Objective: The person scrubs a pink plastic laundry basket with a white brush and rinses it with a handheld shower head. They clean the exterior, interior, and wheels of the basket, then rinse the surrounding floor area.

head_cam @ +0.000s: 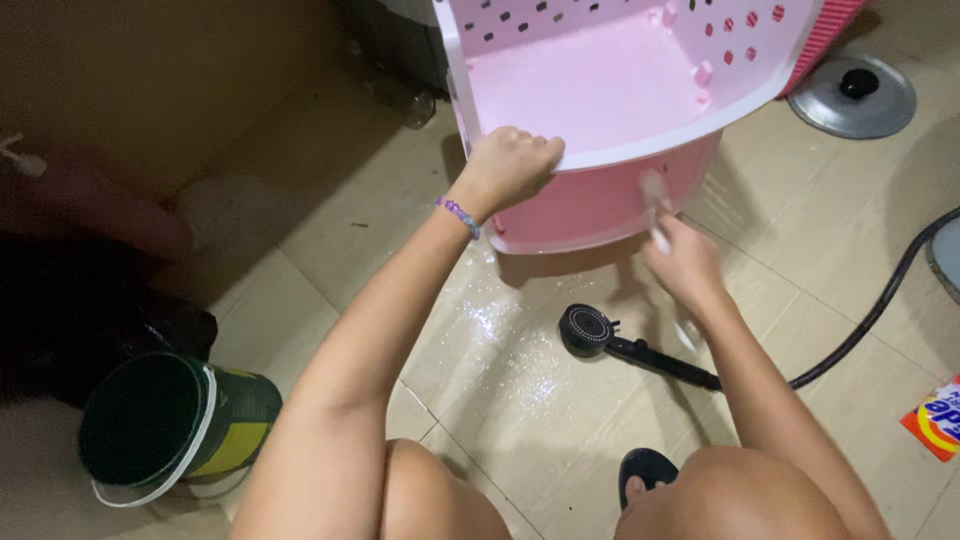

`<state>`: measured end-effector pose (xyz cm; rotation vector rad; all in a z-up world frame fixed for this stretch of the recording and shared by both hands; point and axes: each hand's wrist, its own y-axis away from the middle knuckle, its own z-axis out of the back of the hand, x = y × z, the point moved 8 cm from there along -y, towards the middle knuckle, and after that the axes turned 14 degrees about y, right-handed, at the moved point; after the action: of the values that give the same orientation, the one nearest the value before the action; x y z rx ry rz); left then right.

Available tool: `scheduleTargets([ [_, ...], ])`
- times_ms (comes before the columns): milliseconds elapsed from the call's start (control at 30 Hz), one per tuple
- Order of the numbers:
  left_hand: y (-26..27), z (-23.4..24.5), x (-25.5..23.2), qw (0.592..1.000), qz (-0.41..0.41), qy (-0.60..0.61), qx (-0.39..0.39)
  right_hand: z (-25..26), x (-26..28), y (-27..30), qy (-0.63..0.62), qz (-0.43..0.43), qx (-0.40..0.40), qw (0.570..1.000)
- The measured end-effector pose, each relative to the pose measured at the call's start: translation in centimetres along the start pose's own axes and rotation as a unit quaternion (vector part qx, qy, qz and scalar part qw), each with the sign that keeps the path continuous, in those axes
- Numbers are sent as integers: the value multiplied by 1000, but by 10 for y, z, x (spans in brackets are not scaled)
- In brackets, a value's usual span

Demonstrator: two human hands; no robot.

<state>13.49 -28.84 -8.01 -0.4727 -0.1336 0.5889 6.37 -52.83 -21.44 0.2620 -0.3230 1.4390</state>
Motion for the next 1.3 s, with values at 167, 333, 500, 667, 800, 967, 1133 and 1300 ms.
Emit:
scheduleTargets([
  [167, 2, 11, -4, 999, 7, 8, -30, -49, 76, -32, 21, -45, 232, 971],
  [333, 3, 5, -4, 999, 36, 10, -4, -91, 153, -40, 134, 161, 150, 966],
  [500, 4, 3, -3, 999, 32, 2, 25, -97, 114, -73, 203, 94, 190, 956],
  [667, 8, 13, -10, 1000, -7, 4, -25, -34, 44, -111, 173, -72, 110, 976],
  [800, 7, 7, -7, 1000, 8, 1, 0, -96, 123, -83, 171, 64, 151, 971],
  [967, 9, 9, -10, 1000, -10, -14, -16, -81, 102, -88, 179, 65, 172, 967],
  [1133, 8, 7, -7, 1000, -1, 3, 7, -49, 66, -105, 163, -34, 129, 978],
  [1300, 8, 8, -7, 1000, -1, -26, -2, -102, 138, -78, 169, 122, 180, 961],
])
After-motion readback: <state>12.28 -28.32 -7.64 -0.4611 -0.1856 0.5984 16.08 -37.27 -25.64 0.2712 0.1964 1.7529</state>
